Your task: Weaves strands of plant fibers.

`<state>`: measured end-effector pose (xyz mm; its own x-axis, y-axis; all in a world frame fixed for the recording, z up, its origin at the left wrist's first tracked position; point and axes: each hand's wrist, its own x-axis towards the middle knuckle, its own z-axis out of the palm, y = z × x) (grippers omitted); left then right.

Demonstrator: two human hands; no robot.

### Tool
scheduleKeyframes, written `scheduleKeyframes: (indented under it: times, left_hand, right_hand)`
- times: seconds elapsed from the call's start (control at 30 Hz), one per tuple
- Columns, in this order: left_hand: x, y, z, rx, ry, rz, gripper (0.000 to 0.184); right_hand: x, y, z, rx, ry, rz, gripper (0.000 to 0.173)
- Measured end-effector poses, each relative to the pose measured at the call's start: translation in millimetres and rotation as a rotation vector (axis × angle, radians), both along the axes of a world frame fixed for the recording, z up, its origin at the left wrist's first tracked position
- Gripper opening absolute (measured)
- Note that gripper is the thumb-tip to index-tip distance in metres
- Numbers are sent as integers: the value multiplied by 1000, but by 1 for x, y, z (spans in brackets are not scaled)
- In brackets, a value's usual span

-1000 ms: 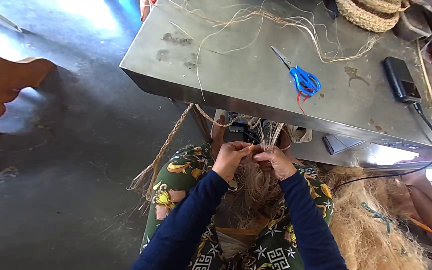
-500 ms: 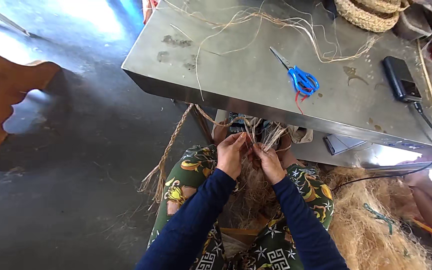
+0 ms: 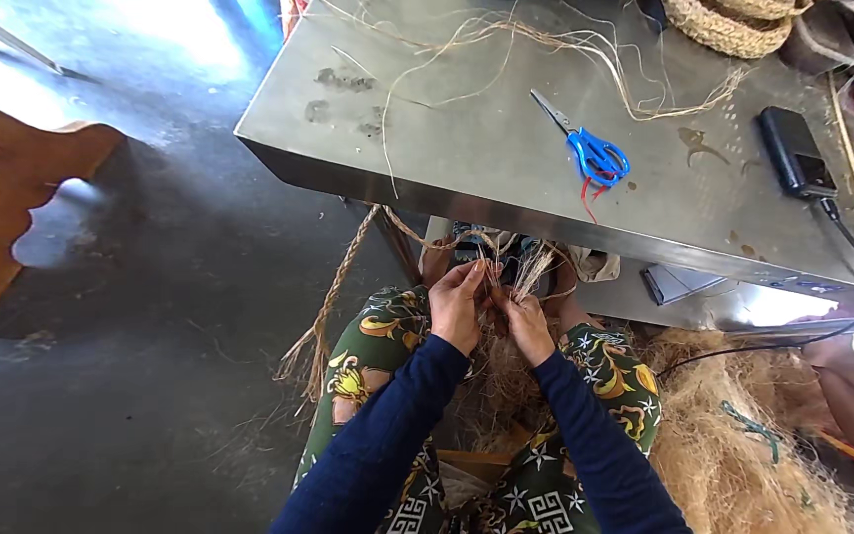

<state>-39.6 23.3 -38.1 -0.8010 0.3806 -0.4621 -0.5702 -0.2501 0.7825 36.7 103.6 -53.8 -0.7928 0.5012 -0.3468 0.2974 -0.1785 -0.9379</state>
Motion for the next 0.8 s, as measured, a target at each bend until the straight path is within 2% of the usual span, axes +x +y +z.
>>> scheduleKeyframes:
  times: [0.23,0.53,0.63,0.8]
  left_hand:
    - [0,0,-1,-6,42,11,15]
    - [-2,-3,1,-12,80,53,11]
    - [-1,-2,1,-20,90,39,11]
    - [0,-3,1,-25,90,25,10]
  right_hand:
    - [1,0,5,28,-17,0,33]
    - [2,1,13,113,-89,-98,31]
    - [4,5,11,74,-62,-41,28]
    - [5,5,14,47,-69,-29,12]
